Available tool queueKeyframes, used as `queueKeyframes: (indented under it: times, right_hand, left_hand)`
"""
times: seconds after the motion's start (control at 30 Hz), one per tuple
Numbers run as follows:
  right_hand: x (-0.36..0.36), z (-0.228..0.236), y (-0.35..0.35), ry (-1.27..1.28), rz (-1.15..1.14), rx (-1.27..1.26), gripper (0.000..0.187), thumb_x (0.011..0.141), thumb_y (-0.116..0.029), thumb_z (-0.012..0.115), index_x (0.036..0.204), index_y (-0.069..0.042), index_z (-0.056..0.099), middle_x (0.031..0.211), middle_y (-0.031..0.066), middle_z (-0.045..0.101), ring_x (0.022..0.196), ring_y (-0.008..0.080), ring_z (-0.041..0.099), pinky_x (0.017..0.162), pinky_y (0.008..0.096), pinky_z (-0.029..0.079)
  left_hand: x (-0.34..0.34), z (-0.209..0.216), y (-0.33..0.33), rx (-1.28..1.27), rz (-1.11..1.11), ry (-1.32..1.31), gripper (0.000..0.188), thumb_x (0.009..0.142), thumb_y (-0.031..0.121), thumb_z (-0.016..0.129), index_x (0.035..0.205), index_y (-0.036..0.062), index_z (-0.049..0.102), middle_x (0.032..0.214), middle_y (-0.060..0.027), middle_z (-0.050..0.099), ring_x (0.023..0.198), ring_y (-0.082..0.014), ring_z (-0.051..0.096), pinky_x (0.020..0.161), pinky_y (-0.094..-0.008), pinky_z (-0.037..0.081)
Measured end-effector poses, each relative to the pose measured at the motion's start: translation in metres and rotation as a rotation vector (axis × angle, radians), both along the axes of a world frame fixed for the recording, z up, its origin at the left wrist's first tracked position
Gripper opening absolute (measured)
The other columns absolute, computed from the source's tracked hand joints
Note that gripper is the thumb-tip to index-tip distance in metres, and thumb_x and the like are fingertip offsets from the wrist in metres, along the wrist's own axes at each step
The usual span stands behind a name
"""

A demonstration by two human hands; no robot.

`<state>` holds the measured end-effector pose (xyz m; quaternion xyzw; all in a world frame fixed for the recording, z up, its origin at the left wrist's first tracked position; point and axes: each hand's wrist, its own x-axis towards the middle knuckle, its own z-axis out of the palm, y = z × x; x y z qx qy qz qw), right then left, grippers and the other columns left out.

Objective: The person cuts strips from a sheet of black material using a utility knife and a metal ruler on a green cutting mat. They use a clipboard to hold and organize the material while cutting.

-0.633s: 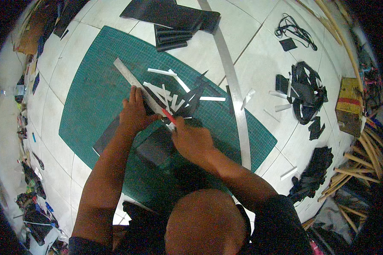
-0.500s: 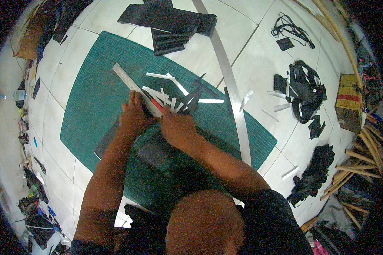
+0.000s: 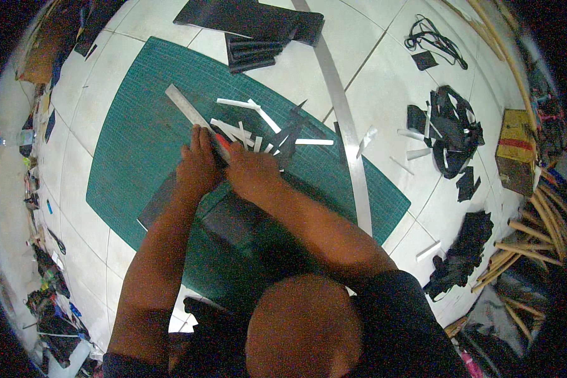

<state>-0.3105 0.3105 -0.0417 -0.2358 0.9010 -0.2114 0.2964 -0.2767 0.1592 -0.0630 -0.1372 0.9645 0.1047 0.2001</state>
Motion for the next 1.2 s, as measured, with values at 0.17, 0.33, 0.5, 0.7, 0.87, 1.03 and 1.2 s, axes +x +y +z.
queueKeyframes:
  times: [0.17, 0.33, 0.5, 0.7, 0.87, 1.03, 1.2]
  right_hand:
    - [0.0, 0.009, 0.025, -0.097, 0.058, 0.123, 0.032, 0.097, -0.026, 0.055, 0.111, 0.002, 0.052, 0.088, 0.025, 0.071, 0.083, 0.0418, 0.072, 0.074, 0.0535, 0.055]
    - [0.006, 0.005, 0.044, -0.071, -0.075, 0.023, 0.032, 0.1, -0.028, 0.052, 0.112, 0.002, 0.05, 0.082, 0.0233, 0.071, 0.076, 0.041, 0.072, 0.068, 0.0533, 0.055]
    - [0.015, 0.018, 0.04, -0.054, -0.052, -0.005, 0.03, 0.099, -0.027, 0.051, 0.112, 0.001, 0.051, 0.082, 0.0264, 0.071, 0.073, 0.043, 0.072, 0.064, 0.0564, 0.056]
    - [0.0, -0.004, 0.003, 0.069, 0.01, 0.017, 0.027, 0.1, -0.025, 0.052, 0.11, 0.0, 0.049, 0.08, 0.0201, 0.072, 0.075, 0.0376, 0.073, 0.065, 0.0516, 0.056]
    - [-0.004, -0.007, -0.002, 0.061, 0.038, 0.024, 0.028, 0.1, -0.025, 0.052, 0.11, 0.0, 0.05, 0.082, 0.0211, 0.072, 0.077, 0.0375, 0.074, 0.068, 0.0518, 0.056]
    - [-0.007, -0.002, -0.007, 0.057, -0.017, -0.003, 0.024, 0.095, -0.021, 0.053, 0.107, 0.0, 0.053, 0.083, 0.0234, 0.072, 0.076, 0.0401, 0.073, 0.068, 0.0548, 0.056]
    - [-0.003, -0.005, -0.003, 0.055, 0.014, 0.014, 0.025, 0.093, -0.019, 0.052, 0.109, 0.001, 0.054, 0.085, 0.0244, 0.072, 0.076, 0.0414, 0.073, 0.07, 0.0557, 0.056]
  left_hand:
    - [-0.009, 0.018, 0.002, 0.012, 0.01, -0.027, 0.121, 0.064, 0.044, 0.092, 0.153, -0.001, 0.024, 0.162, -0.0214, 0.023, 0.129, -0.0494, 0.047, 0.093, -0.053, 0.057]
    - [-0.012, 0.027, 0.003, 0.02, 0.032, -0.086, 0.123, 0.063, 0.048, 0.092, 0.154, -0.0007, 0.024, 0.163, -0.0205, 0.022, 0.13, -0.046, 0.048, 0.095, -0.0508, 0.057]
    - [-0.012, 0.023, 0.002, 0.006, 0.032, -0.083, 0.123, 0.065, 0.05, 0.09, 0.155, -0.0005, 0.023, 0.163, -0.0197, 0.022, 0.13, -0.0447, 0.048, 0.096, -0.0498, 0.057]
    - [-0.011, 0.014, 0.002, -0.017, 0.017, -0.09, 0.117, 0.071, 0.049, 0.086, 0.155, -0.0004, 0.022, 0.164, -0.0195, 0.02, 0.131, -0.0445, 0.047, 0.097, -0.0492, 0.056]
    - [-0.012, 0.015, 0.0, -0.009, 0.014, -0.094, 0.113, 0.074, 0.049, 0.084, 0.155, -0.0003, 0.022, 0.164, -0.0193, 0.02, 0.131, -0.0448, 0.047, 0.096, -0.0496, 0.056]
    - [-0.012, 0.016, 0.001, -0.014, 0.029, -0.111, 0.112, 0.074, 0.048, 0.084, 0.154, -0.0002, 0.022, 0.164, -0.0194, 0.02, 0.131, -0.046, 0.047, 0.095, -0.0508, 0.056]
    - [-0.01, 0.018, 0.002, 0.02, 0.037, -0.063, 0.112, 0.072, 0.045, 0.086, 0.154, -0.0002, 0.023, 0.163, -0.0198, 0.022, 0.13, -0.0477, 0.047, 0.094, -0.0518, 0.056]
